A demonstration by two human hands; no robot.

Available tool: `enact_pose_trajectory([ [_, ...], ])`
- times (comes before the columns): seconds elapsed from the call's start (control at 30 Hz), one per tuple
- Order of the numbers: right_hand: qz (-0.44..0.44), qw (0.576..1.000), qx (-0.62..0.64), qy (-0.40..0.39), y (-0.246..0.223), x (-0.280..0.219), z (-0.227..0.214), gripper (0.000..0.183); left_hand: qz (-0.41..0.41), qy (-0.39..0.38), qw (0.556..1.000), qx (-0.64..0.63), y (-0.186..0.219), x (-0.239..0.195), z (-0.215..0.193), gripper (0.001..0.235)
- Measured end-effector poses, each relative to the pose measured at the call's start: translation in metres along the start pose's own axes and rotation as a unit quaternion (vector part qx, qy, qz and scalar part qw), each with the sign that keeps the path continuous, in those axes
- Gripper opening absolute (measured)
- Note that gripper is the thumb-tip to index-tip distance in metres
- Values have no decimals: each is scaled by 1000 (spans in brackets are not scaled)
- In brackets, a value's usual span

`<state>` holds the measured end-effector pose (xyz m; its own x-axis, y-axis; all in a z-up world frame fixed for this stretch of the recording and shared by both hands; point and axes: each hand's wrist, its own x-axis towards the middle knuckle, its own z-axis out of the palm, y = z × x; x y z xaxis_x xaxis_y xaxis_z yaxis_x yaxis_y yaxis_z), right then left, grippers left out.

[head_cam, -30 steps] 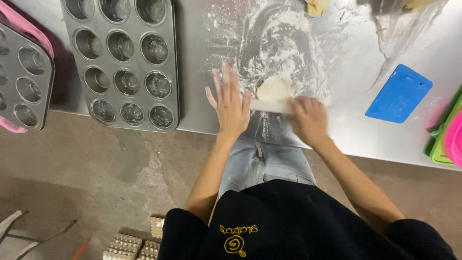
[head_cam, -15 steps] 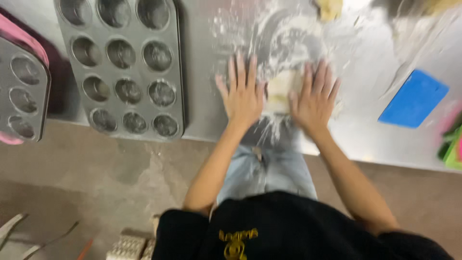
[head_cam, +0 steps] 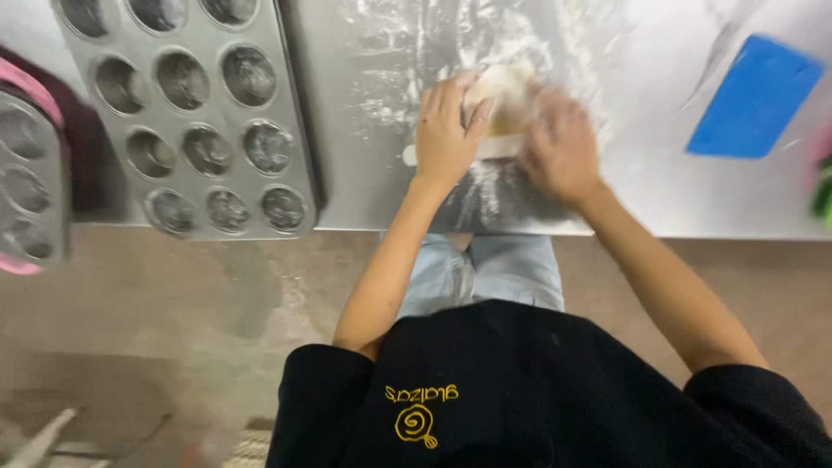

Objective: The person prepares dough on a metal surface by hand, using a scraper to portion it, dusting it with flour from a bucket, and rolling it flat with a small rolling pin before placing a portion into a muffin tin.

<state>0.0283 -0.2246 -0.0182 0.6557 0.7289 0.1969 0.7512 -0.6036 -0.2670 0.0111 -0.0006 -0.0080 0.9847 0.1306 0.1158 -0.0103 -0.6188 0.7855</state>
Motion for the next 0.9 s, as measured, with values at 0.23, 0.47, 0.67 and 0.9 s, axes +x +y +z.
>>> enact_pose_trajectory([
  [0.23,-84,995,36,37,3,-23,-33,28,-166,-74,983,9,23,12,12,19],
  [0.47,120,992,30,34,34,-93,-69,44,37,-8,999,-39,56,41,-59,19],
  [0.67,204,964,125,113,36,-84,-79,32,-30,-89,988,-118,47,35,-37,44],
  [0.9,92,994,53,42,-26,5,-35,37,-108,-46,981,152,14,27,-54,63],
])
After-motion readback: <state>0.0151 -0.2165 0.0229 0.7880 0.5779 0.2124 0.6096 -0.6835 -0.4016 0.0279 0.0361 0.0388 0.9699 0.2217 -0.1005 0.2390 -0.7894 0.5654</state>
